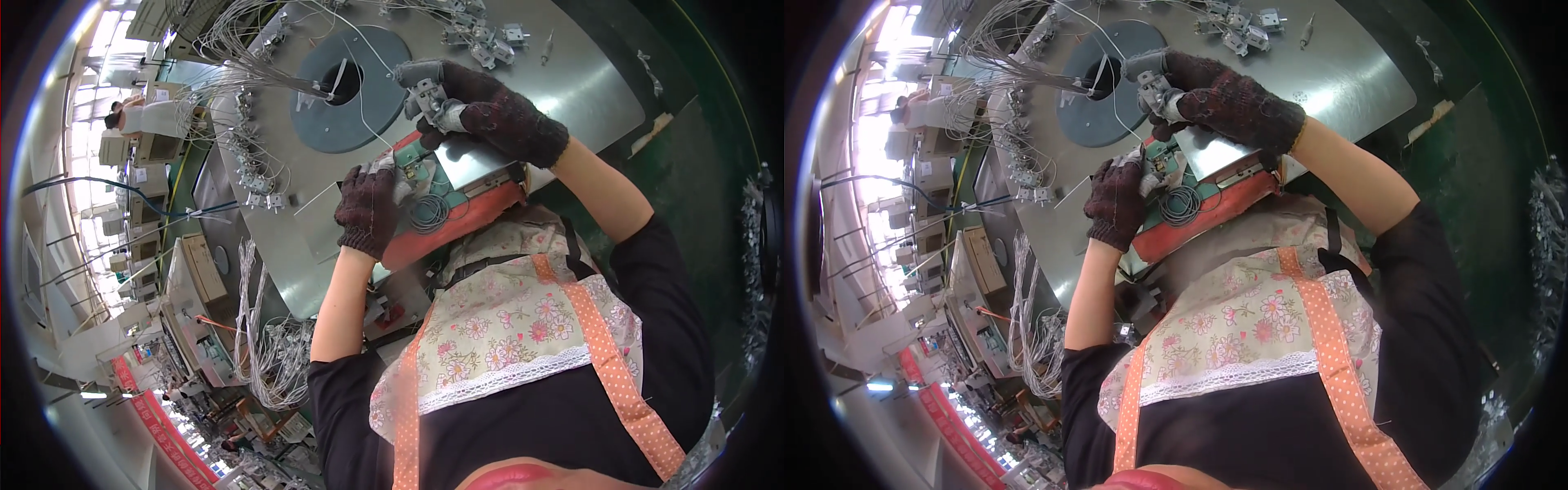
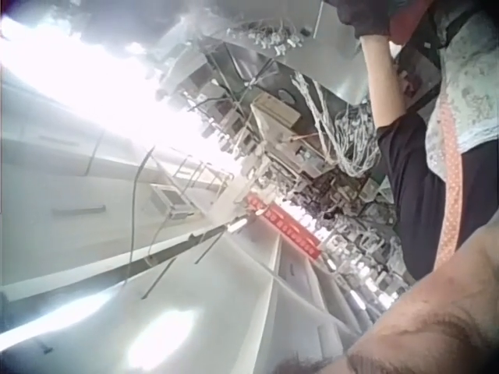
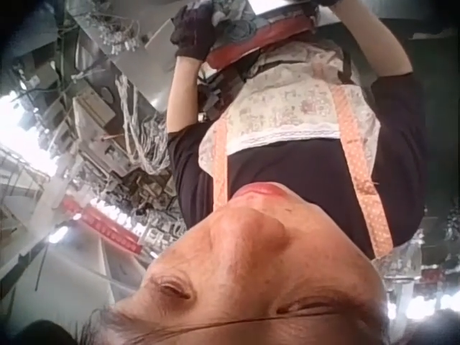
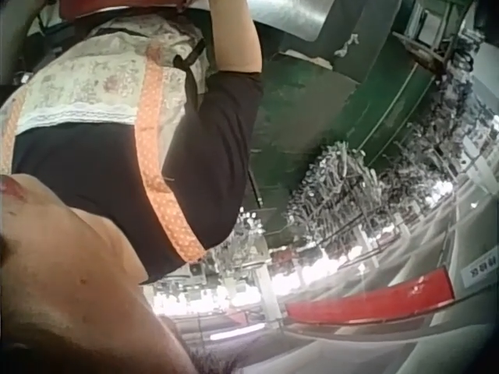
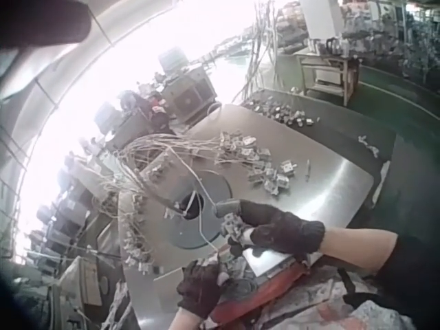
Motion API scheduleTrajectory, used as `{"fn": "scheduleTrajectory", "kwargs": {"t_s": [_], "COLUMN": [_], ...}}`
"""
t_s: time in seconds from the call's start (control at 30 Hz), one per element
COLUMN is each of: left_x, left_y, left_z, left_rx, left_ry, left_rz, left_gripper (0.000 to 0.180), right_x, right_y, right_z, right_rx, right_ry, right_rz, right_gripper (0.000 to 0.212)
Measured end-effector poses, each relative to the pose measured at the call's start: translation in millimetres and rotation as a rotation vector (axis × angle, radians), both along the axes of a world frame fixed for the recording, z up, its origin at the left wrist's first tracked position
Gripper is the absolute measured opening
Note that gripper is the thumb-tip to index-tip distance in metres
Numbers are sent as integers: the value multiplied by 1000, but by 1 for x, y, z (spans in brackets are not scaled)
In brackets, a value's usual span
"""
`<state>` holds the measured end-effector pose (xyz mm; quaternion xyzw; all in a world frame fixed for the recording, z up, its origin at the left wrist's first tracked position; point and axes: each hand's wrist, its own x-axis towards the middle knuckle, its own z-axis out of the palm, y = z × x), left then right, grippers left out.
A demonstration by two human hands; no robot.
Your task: The person picks up a wire and a metal component, joins them together at a machine, and places the assembled unit onto a rotating table, repeating this process several times.
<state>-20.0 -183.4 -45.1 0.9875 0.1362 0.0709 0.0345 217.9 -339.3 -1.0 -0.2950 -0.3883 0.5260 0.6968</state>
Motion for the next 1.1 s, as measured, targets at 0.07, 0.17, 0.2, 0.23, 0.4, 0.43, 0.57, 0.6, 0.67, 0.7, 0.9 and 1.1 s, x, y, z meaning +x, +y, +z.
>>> {"fn": "scheduleTrajectory", "kwargs": {"t_s": [0.07,0.17,0.2,0.23,0.4,0.43,0.57,0.6,0.67,0.7,0.9,1.1], "left_x": [-1,4,2,1,5,6,3,-4,-4,-15,-4,-1], "left_y": [0,-2,-2,-2,0,0,-4,0,0,5,-7,-16], "left_z": [1,4,1,0,2,2,15,11,1,-30,-4,15], "left_rx": [-1,-8,19,46,10,8,-61,-92,-33,46,-54,105], "left_ry": [2,17,12,6,8,13,57,98,29,-259,-182,-221], "left_rz": [0,12,2,-8,8,7,35,71,5,-41,5,89], "left_gripper": [55,55,55,55,53,52,61,56,46,40,35,29], "right_x": [-1,-1,-1,-1,-2,-2,-3,-8,-11,-18,-24,-17], "right_y": [-1,1,0,-3,-1,2,4,3,2,2,-6,-19], "right_z": [1,-1,2,8,11,6,7,23,17,20,28,46], "right_rx": [2,39,43,-19,-138,-102,49,-85,22,-76,-83,-196], "right_ry": [-1,6,-1,-11,-48,-70,-19,-39,32,-52,55,-21], "right_rz": [-5,-31,-29,-29,-77,-101,-26,-2,0,-103,-62,-148], "right_gripper": [69,67,67,69,70,69,73,78,82,82,88,76]}}
